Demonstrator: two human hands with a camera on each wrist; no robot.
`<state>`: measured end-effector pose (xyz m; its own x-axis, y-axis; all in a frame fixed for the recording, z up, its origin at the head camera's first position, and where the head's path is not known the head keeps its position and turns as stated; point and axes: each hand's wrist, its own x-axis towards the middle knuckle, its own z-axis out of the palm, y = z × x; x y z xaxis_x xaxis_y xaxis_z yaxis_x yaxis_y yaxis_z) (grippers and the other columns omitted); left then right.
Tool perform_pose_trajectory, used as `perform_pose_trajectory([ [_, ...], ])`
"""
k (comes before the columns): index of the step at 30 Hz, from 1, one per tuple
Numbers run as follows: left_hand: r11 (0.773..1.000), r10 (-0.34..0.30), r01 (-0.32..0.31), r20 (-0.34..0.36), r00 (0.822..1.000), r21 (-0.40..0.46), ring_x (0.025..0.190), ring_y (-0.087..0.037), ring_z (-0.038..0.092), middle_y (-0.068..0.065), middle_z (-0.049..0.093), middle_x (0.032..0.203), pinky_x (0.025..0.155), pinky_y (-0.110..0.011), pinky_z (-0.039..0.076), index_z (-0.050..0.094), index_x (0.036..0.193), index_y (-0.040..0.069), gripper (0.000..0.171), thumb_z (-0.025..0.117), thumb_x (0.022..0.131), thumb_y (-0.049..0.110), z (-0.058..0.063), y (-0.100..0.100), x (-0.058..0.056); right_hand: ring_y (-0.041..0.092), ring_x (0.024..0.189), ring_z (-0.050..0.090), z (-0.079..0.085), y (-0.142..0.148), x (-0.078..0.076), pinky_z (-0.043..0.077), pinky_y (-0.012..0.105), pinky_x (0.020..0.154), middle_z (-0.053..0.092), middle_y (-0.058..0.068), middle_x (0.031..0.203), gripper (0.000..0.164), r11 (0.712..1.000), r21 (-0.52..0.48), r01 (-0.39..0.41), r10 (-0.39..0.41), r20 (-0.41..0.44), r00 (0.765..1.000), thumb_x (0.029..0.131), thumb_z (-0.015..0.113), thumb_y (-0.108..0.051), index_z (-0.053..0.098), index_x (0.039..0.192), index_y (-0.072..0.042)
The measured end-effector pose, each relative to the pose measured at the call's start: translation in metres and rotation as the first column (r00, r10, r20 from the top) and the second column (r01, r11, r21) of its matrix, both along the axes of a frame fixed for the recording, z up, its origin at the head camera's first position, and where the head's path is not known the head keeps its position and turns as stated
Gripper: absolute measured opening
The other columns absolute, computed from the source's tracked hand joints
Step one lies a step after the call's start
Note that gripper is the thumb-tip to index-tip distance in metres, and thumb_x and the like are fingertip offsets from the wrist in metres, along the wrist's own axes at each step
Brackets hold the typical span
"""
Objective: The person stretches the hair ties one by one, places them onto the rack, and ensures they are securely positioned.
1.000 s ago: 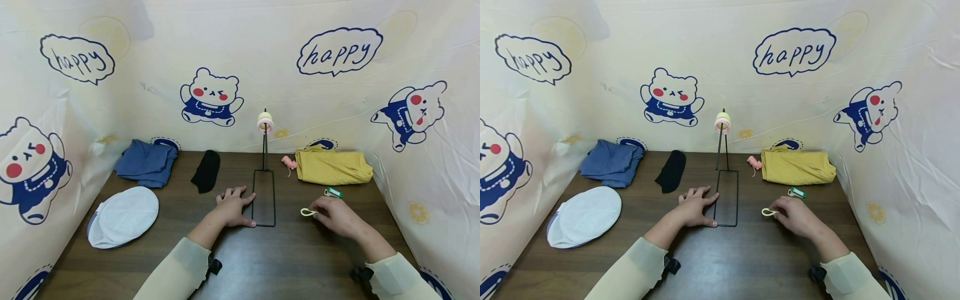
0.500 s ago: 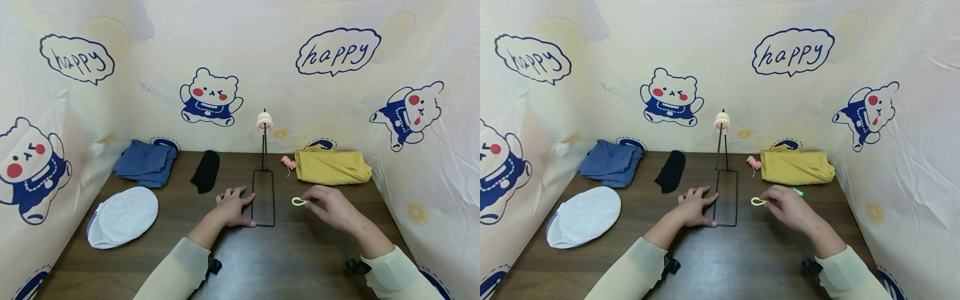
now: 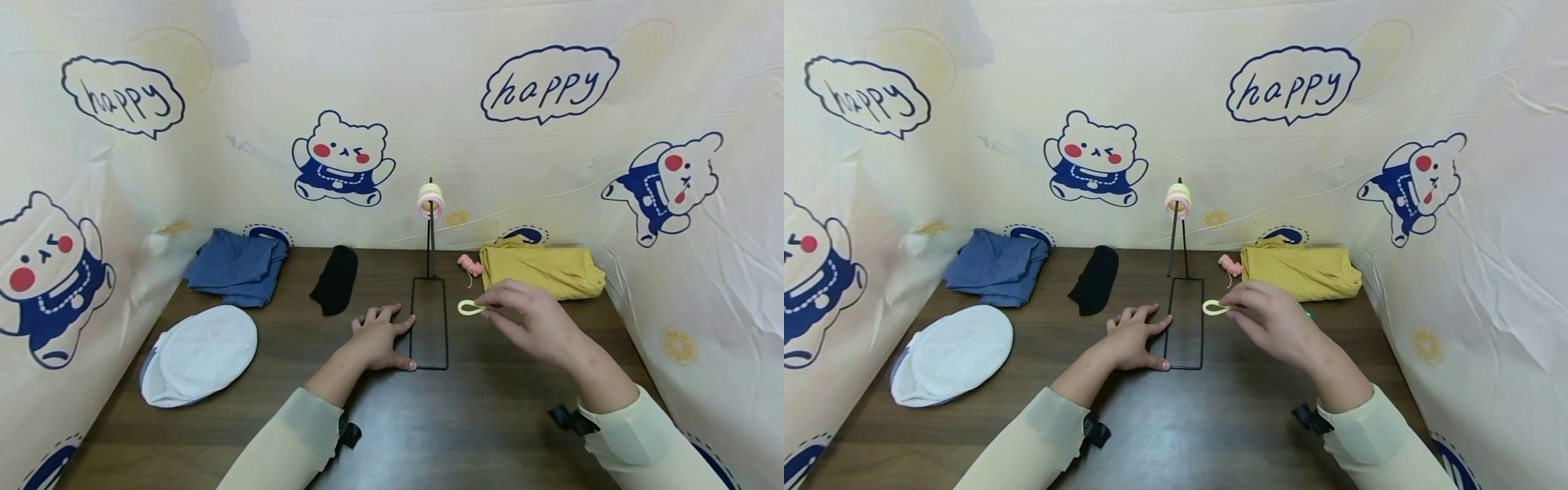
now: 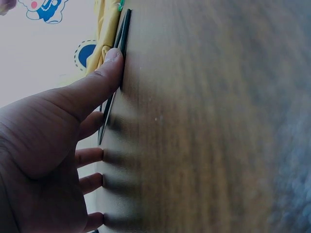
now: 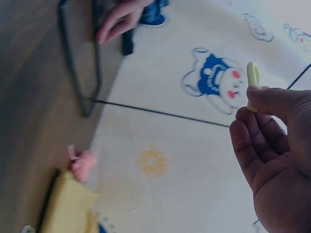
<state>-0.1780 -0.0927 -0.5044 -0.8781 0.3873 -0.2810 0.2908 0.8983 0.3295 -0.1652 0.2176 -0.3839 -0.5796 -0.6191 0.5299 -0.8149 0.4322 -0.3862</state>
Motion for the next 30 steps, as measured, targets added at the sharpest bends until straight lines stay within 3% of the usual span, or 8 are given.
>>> perform_pose_trajectory([
  [4, 1.0, 0.002, -0.002, -0.005, 1.0, -0.004, 0.152, -0.04, 0.018, -0.005, 0.017, 0.172, 0.109, -0.067, 0.022, 0.033, 0.162, 0.04, 0.101, 0.078, 0.077, 0.072, 0.0, -0.001, 0.0, 0.012, 0.094, 0.069, 0.016, -0.01, 0.003, 0.051, 0.019, 0.086, 0.073, -0.004, 0.107, 0.031, 0.999, -0.028, -0.015, 0.014, -0.058, 0.998, 0.083, 0.083, 0.003, 0.079, 0.109, -0.012],
  [7, 1.0, 0.001, -0.001, -0.001, 1.0, -0.009, 0.151, -0.04, 0.019, -0.005, 0.016, 0.172, 0.109, -0.067, 0.022, 0.033, 0.162, 0.04, 0.101, 0.078, 0.077, 0.072, -0.002, -0.001, 0.0, 0.015, 0.097, 0.07, 0.026, -0.017, 0.007, 0.049, 0.017, 0.092, 0.074, -0.003, 0.108, 0.015, 0.998, -0.058, -0.022, 0.017, -0.096, 0.995, 0.095, 0.078, -0.016, 0.079, 0.11, -0.012],
  [11, 1.0, -0.002, 0.002, -0.004, 1.0, -0.017, 0.151, -0.04, 0.021, -0.005, 0.017, 0.172, 0.108, -0.068, 0.023, 0.034, 0.162, 0.04, 0.101, 0.077, 0.077, 0.073, -0.003, 0.0, 0.001, 0.018, 0.099, 0.072, 0.04, -0.028, 0.012, 0.048, 0.018, 0.097, 0.074, 0.0, 0.108, 0.029, 0.99, -0.13, -0.059, 0.037, -0.164, 0.986, 0.105, 0.064, -0.033, 0.08, 0.108, -0.009],
  [20, 1.0, 0.001, -0.001, -0.007, 1.0, -0.024, 0.151, -0.039, 0.021, -0.005, 0.017, 0.172, 0.108, -0.068, 0.023, 0.034, 0.162, 0.04, 0.102, 0.077, 0.076, 0.073, -0.002, 0.0, 0.001, 0.022, 0.102, 0.072, 0.061, -0.049, 0.015, 0.051, 0.023, 0.096, 0.075, 0.006, 0.108, 0.024, 0.965, -0.233, -0.12, 0.058, -0.259, 0.964, 0.103, 0.067, -0.025, 0.08, 0.106, -0.005],
  [26, 1.0, 0.007, -0.007, 0.004, 1.0, -0.029, 0.151, -0.04, 0.02, -0.004, 0.016, 0.172, 0.109, -0.069, 0.022, 0.033, 0.162, 0.041, 0.102, 0.076, 0.076, 0.074, -0.004, 0.0, 0.0, 0.019, 0.094, 0.071, 0.06, -0.055, 0.01, 0.052, 0.022, 0.089, 0.075, 0.005, 0.107, 0.022, 0.968, -0.235, -0.091, 0.035, -0.232, 0.972, 0.102, 0.07, -0.025, 0.079, 0.108, -0.006],
  [30, 0.999, 0.004, -0.005, -0.002, 1.0, -0.032, 0.151, -0.04, 0.02, -0.004, 0.016, 0.172, 0.109, -0.069, 0.022, 0.032, 0.162, 0.042, 0.102, 0.076, 0.075, 0.076, -0.005, -0.001, -0.001, 0.016, 0.088, 0.068, 0.059, -0.058, 0.004, 0.052, 0.021, 0.083, 0.074, 0.004, 0.107, 0.019, 0.966, -0.25, -0.066, 0.017, -0.194, 0.981, 0.09, 0.081, -0.006, 0.079, 0.109, -0.006],
])
